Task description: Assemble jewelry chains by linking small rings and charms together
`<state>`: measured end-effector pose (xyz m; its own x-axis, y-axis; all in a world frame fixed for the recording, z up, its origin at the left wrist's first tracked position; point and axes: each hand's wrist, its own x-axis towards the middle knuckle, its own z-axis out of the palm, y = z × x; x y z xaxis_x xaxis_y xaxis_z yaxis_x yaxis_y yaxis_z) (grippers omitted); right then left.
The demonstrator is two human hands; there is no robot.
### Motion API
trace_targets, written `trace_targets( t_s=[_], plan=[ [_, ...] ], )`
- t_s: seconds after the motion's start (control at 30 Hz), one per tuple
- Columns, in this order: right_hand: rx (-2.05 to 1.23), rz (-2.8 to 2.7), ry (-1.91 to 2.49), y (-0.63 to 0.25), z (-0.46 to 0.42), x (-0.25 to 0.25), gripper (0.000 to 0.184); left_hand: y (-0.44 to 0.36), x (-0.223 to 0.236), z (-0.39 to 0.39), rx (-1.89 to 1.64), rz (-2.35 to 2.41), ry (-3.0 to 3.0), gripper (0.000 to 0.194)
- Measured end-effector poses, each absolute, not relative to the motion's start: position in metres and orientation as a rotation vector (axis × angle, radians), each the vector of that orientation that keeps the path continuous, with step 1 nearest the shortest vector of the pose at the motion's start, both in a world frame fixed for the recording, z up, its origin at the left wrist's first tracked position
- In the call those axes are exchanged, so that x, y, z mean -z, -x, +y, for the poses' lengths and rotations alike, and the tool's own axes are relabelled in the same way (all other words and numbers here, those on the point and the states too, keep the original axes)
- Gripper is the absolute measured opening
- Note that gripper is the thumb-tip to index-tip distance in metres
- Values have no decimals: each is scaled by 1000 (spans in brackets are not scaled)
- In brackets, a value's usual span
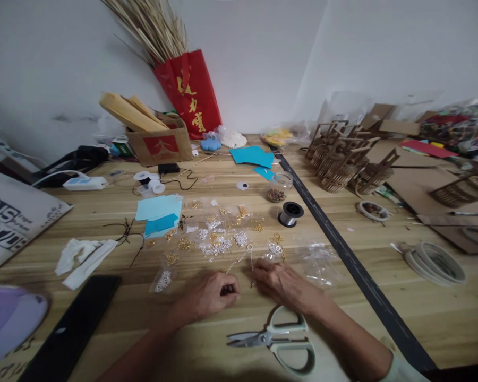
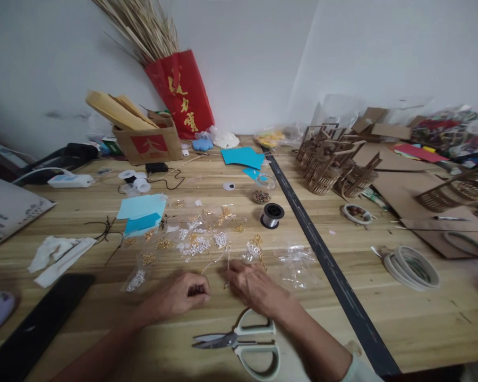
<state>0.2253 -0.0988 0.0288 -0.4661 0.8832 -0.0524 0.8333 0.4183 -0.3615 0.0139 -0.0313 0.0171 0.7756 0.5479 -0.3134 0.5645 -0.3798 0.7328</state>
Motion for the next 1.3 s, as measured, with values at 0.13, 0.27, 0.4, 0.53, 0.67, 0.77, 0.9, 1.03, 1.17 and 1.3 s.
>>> trace_targets(
  t_s=[0.13,0.27,0.4,0.53,0.67,0.77,0.9,1.03,1.17,1.3],
  plan=[
    [-399,-2616,1581,-225,-97,-27,23,-13,-17,-31,22,832,-2084,14],
    [-344,-2652,1572,-225,-97,-26,26,-14,-18,-31,13,832,-2084,14],
    [-296,-2667,1561,-226,-97,-19,21,-16,-18,-31,-3,834,-2063,14],
    [-259,-2668,1573,-226,-96,-13,19,-16,-16,-31,-13,842,-2058,13],
    [-267,-2679,1596,-226,-95,-14,22,-13,-12,-29,-41,828,-2061,13],
    [-277,-2678,1600,-226,-95,-17,22,-12,-9,-28,-44,825,-2057,13],
    [-352,-2625,1549,-226,-97,-23,21,-13,-9,-28,-53,824,-2055,13],
    [-440,-2520,1506,-226,-98,-29,13,-14,-9,-28,-77,826,-2031,13],
    [-463,-2466,1459,-227,-99,-28,11,-14,-9,-26,-94,841,-2025,12],
    [-460,-2465,1440,-228,-99,-26,12,-13,-8,-23,-118,855,-2033,13]
  ],
)
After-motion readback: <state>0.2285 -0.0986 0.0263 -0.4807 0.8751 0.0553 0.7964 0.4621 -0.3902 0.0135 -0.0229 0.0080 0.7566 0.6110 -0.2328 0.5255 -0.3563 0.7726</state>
